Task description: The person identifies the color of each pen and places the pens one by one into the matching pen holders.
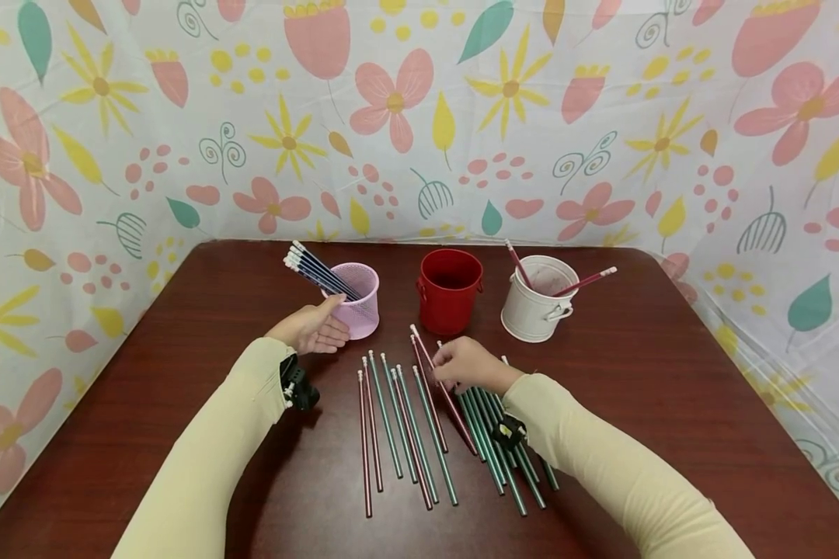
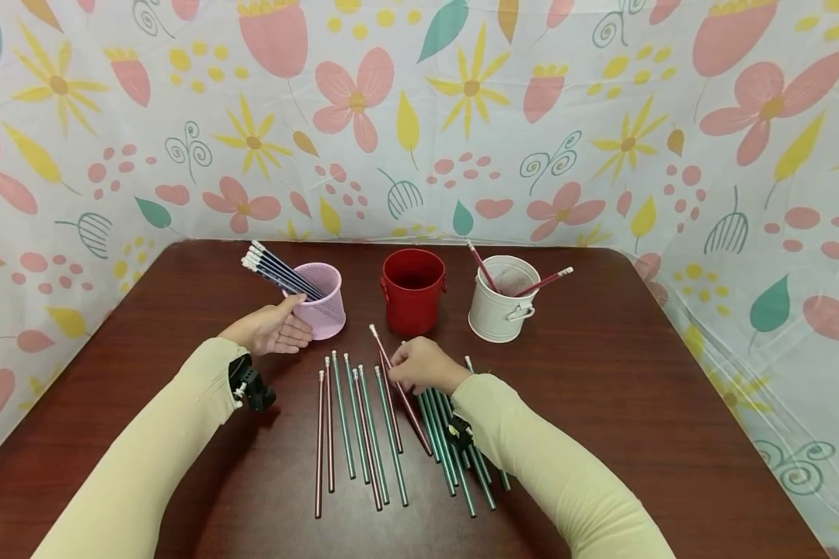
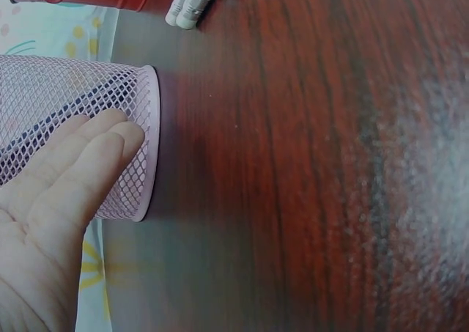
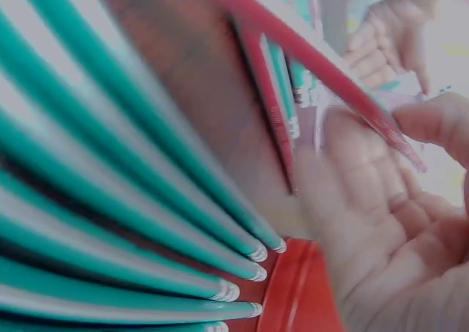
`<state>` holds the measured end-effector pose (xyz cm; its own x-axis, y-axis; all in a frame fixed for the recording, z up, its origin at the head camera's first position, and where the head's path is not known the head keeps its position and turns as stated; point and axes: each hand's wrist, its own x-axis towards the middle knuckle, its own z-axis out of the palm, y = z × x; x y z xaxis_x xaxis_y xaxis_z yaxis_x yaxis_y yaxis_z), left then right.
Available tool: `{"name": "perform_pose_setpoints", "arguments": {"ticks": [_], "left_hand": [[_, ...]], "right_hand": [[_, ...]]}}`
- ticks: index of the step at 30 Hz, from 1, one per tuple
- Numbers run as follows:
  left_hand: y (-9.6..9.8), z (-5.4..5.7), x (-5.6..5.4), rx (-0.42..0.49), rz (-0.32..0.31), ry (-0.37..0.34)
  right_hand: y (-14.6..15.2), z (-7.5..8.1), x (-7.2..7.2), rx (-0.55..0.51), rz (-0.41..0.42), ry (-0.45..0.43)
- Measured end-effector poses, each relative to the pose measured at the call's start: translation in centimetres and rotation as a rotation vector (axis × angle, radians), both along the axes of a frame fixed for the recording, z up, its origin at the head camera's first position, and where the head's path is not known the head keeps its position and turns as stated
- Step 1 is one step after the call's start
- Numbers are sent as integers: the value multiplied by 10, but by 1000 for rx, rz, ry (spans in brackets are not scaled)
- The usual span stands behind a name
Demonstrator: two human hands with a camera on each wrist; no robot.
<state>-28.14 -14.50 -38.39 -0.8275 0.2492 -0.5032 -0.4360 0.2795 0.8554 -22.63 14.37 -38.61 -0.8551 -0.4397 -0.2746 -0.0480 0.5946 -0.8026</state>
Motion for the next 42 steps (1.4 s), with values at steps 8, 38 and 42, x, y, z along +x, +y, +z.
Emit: {"name": "perform_pose_setpoints", "arguments": {"ticks": [8,38,42], "left_hand": [[1,1,1,-9,-9,4],[-2,0,0,-5,3,-3],[-1,0,0,-7,8,-3]], "right_hand": [[-2,12,0,-307,-128,13],[-3,34,-8,-833,-355,452],[4,43,-11,-897,-330,459]]}}
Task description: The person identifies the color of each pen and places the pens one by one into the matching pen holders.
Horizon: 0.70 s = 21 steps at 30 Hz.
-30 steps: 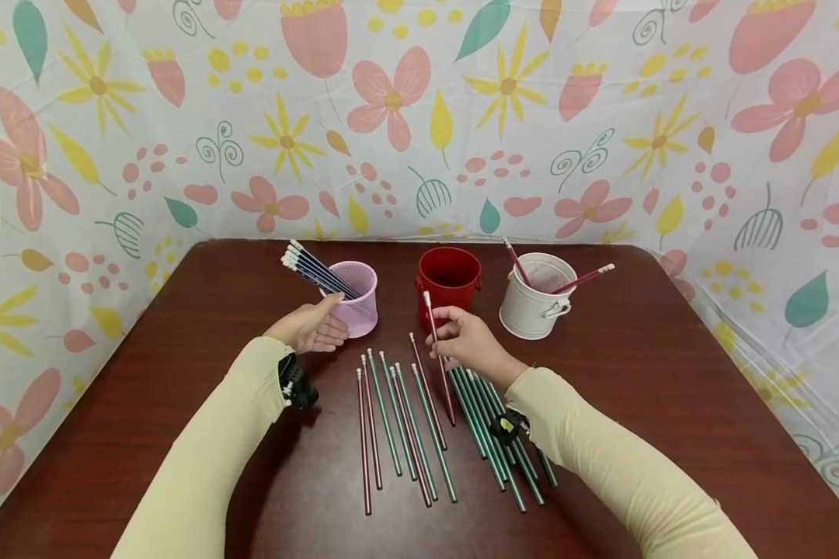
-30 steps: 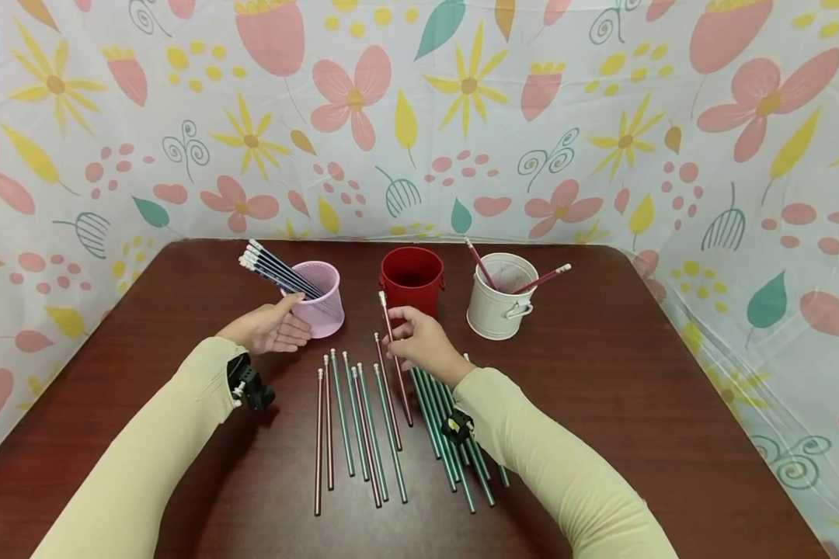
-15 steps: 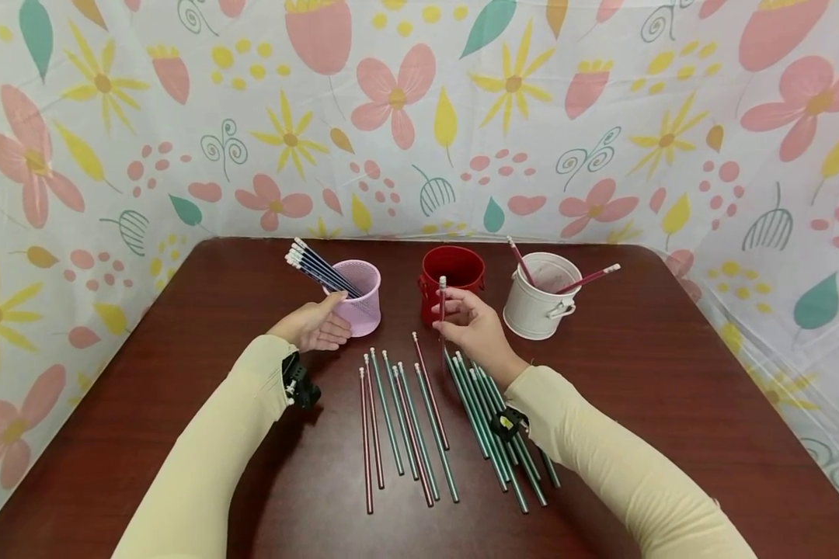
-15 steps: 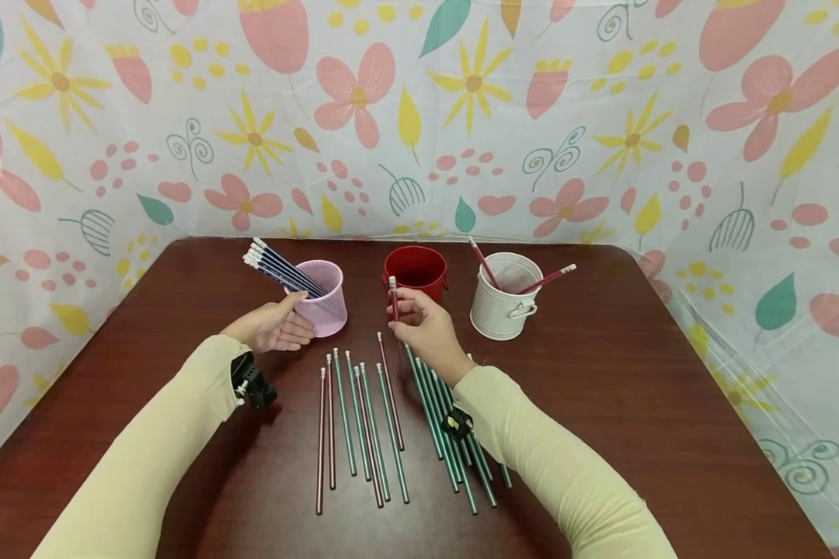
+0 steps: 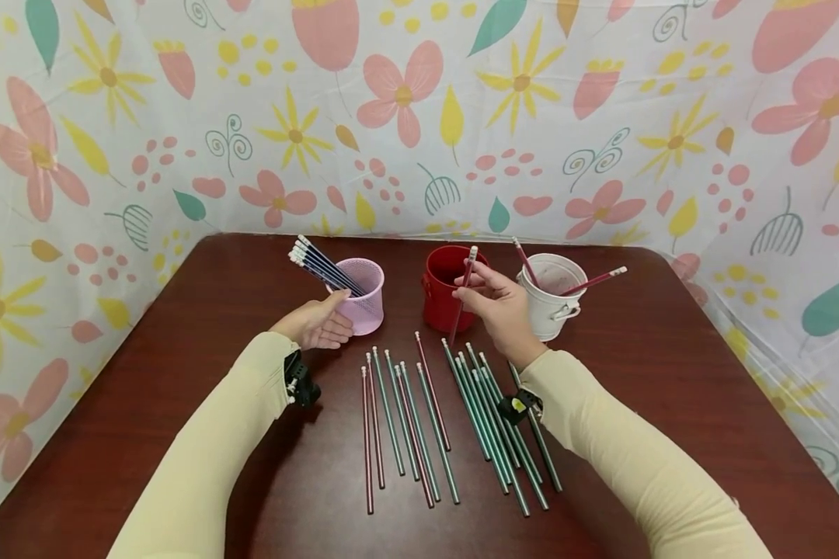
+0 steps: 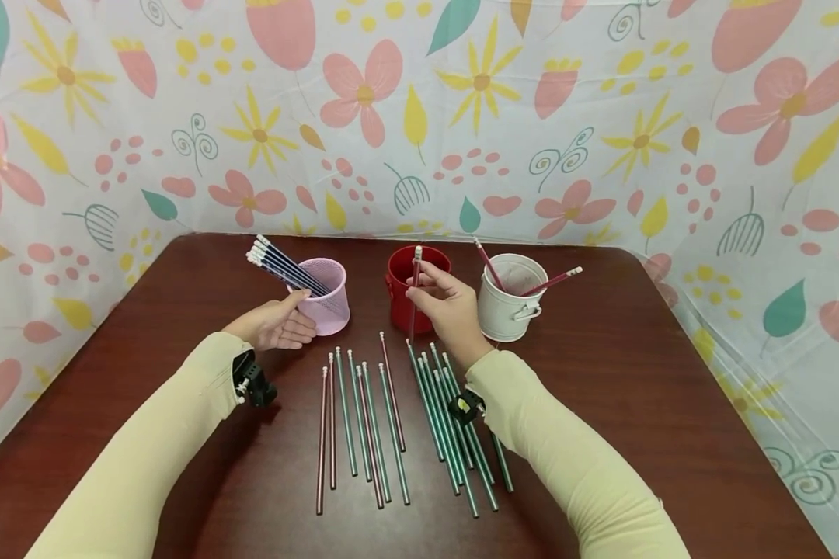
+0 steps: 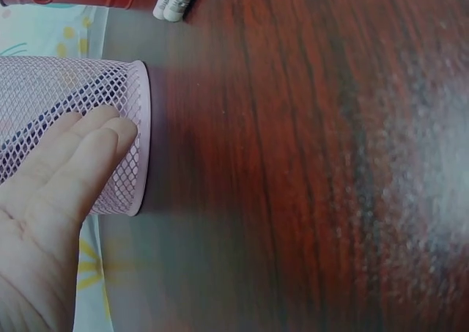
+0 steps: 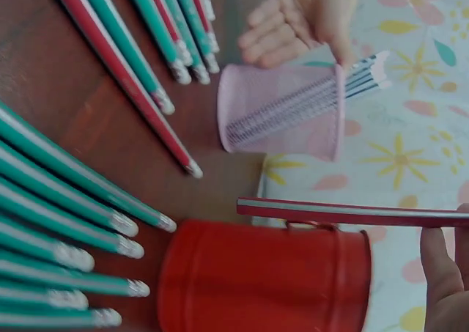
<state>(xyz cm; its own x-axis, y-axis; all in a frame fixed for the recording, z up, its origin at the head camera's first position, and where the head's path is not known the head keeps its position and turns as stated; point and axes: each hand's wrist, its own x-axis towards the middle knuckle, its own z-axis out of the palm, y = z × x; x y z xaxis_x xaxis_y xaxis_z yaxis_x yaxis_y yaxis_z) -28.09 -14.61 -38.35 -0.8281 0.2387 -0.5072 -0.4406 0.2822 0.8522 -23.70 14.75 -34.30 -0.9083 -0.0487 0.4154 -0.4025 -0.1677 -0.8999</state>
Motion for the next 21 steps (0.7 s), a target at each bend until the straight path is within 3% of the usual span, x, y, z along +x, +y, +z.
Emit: {"name": "perform_pose_setpoints", "arguments": {"ticks": [7,14,18,21], "left_hand": [[5,1,1,-13,-10,7],[3,0,1,-28,-9,2],[2,-1,0,-29,-6,-4],[4,0,-1,-14,-3,2]], "right_hand": [[23,24,-3,-34,-43,29],[41,44,-8,67,-90,34],[45,51,-13,78,-178,88],[51,55,-20,20,-258,132]]}}
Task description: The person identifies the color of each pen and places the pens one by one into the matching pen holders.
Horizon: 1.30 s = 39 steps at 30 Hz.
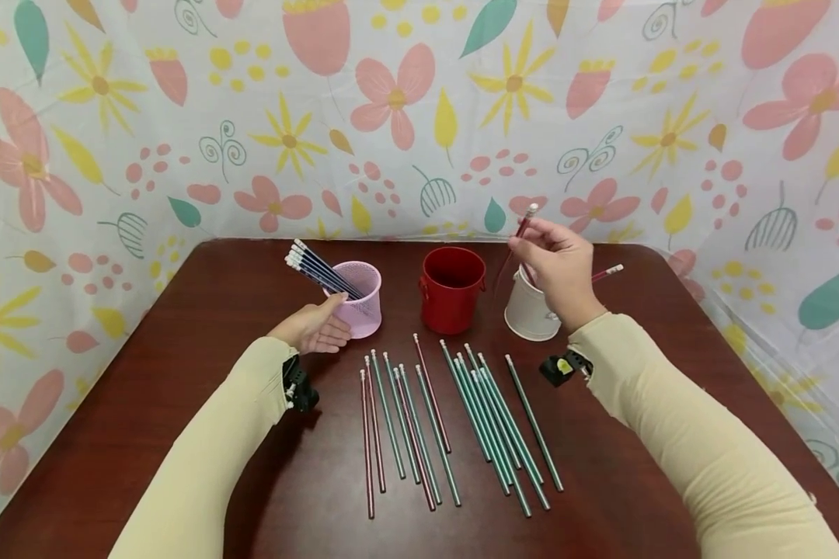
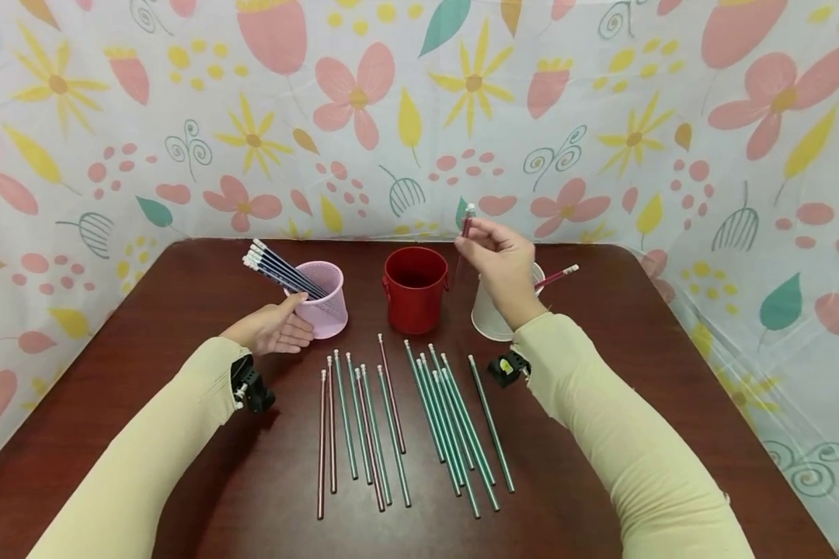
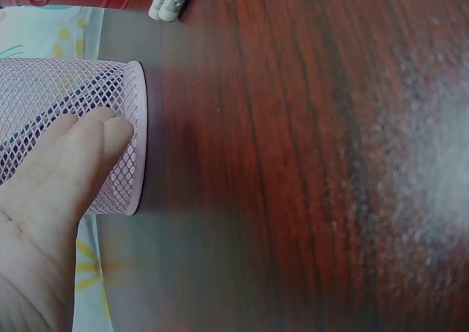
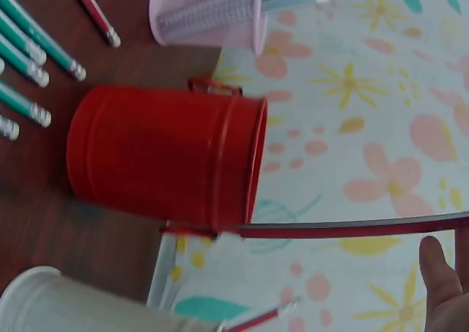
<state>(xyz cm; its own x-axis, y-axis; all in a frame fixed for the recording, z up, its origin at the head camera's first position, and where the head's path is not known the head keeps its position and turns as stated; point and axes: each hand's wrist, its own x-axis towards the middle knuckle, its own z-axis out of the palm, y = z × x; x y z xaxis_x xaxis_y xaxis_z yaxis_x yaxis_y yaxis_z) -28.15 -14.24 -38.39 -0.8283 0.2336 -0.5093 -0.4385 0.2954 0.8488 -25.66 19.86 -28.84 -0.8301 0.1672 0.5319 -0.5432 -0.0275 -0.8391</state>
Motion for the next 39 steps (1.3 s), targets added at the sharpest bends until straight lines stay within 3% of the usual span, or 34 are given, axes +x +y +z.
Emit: {"name": "perform_pose_setpoints", "arguments": {"ticks": [8,24,39], "left_hand": [[1,2,1,16,12,-5],[0,1,1,13,23,-2],[0,-1,2,19,18,2]], "right_hand": [[20,3,-16,-209,-104,30],[68,1,-23,-373,-242,-27],[96,-16,-20,-515,-342,-62]]}}
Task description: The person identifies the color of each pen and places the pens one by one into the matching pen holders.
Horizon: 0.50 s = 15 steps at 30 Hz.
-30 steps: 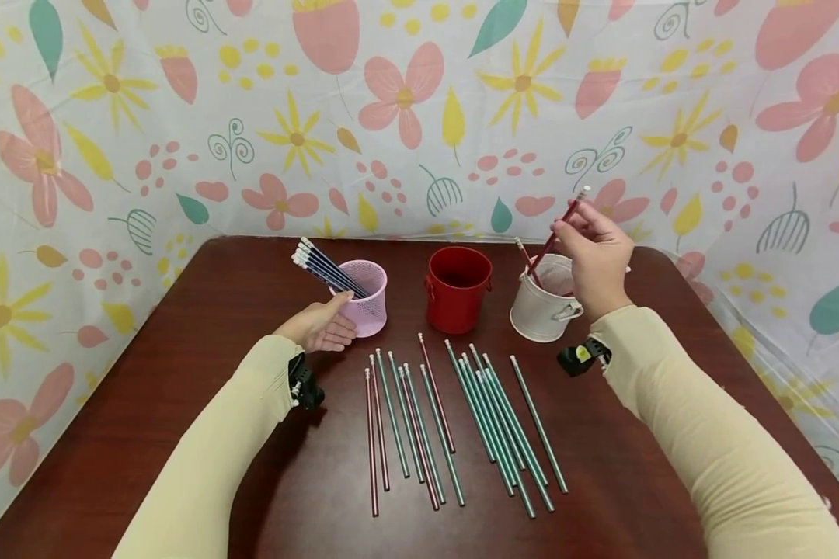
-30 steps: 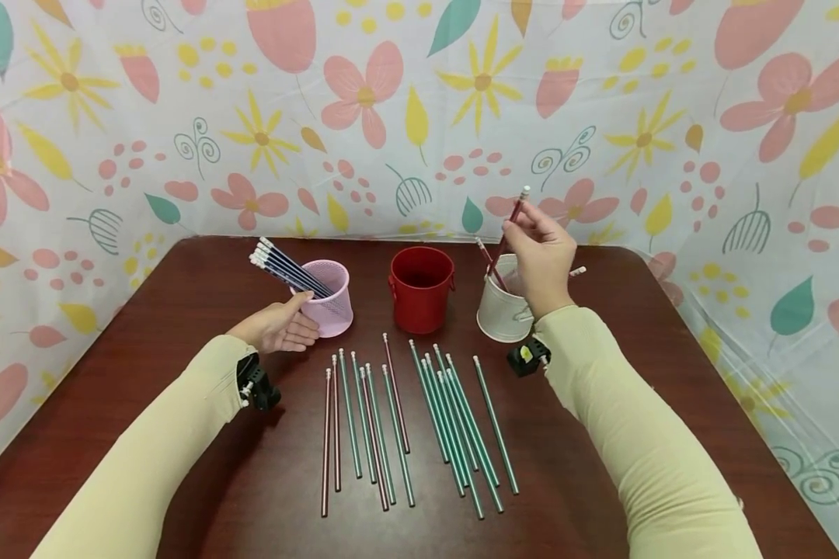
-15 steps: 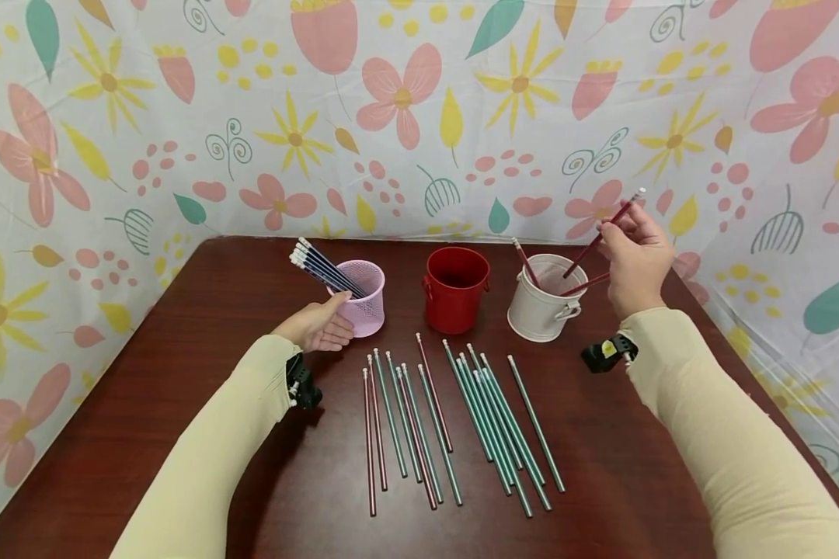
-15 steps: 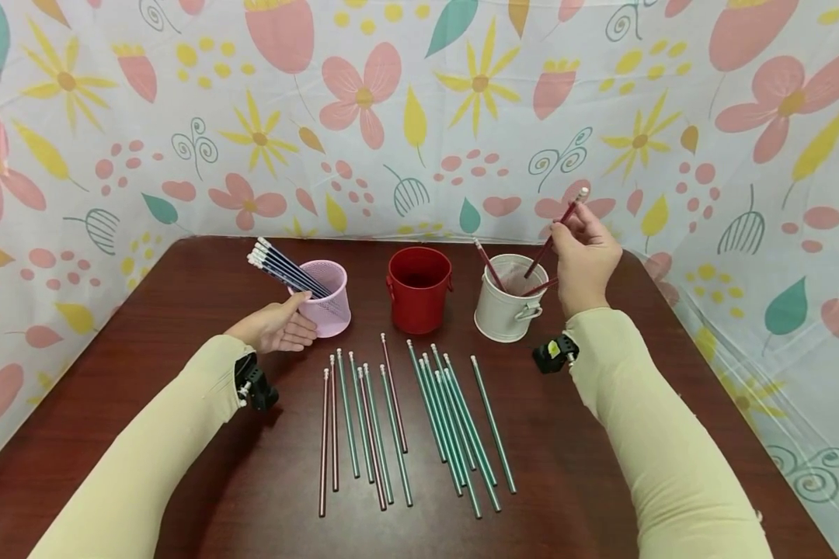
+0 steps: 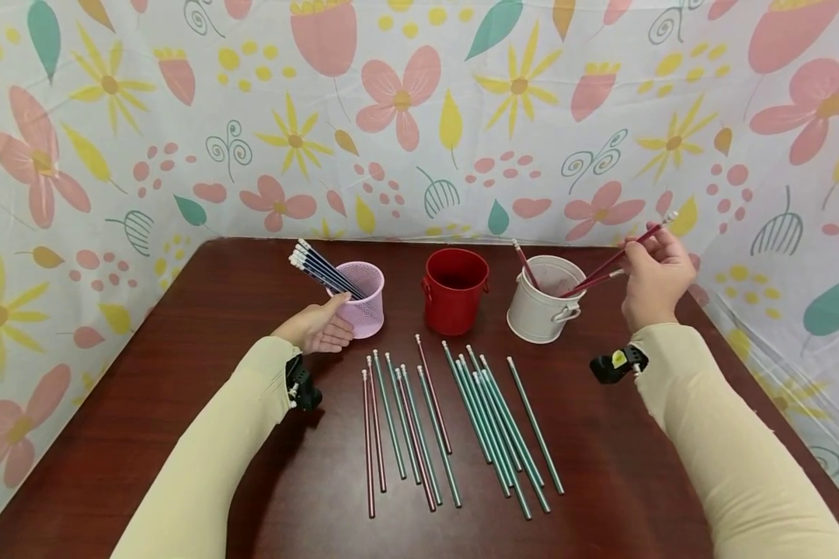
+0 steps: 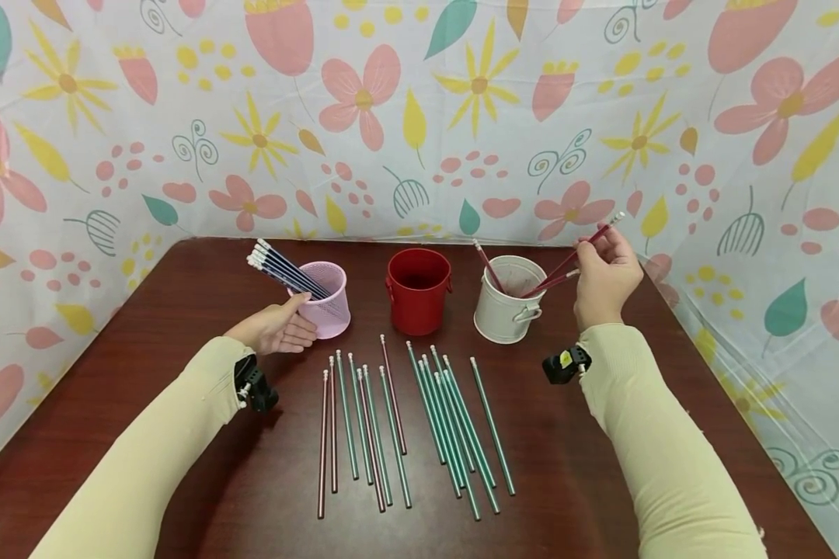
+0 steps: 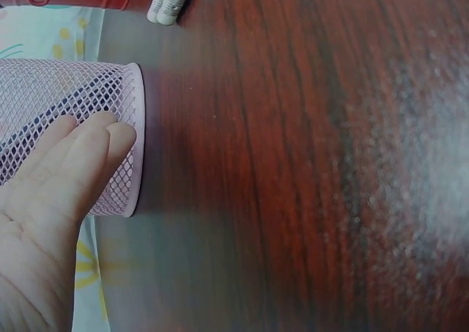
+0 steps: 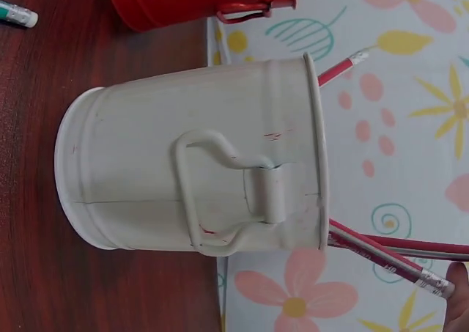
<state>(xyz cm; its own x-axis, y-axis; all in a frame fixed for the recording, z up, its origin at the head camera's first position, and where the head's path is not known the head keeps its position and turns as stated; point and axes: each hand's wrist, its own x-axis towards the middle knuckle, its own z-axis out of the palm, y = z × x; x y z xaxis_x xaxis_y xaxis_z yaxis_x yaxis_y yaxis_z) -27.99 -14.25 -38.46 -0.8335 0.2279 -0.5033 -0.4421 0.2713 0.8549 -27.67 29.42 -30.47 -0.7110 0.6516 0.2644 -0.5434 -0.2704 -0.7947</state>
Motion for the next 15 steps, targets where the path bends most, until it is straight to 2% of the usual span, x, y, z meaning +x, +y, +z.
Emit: {"name": "perform_pose_setpoints", "arguments": {"ticks": [7,15], "left_hand": [[0,0,1,0,3,2],[1,0,0,-3,18,-1]], "right_hand": [[3,-9,-1,-7,-26,-10],[3,-30,-3,127,-127,-107]]}}
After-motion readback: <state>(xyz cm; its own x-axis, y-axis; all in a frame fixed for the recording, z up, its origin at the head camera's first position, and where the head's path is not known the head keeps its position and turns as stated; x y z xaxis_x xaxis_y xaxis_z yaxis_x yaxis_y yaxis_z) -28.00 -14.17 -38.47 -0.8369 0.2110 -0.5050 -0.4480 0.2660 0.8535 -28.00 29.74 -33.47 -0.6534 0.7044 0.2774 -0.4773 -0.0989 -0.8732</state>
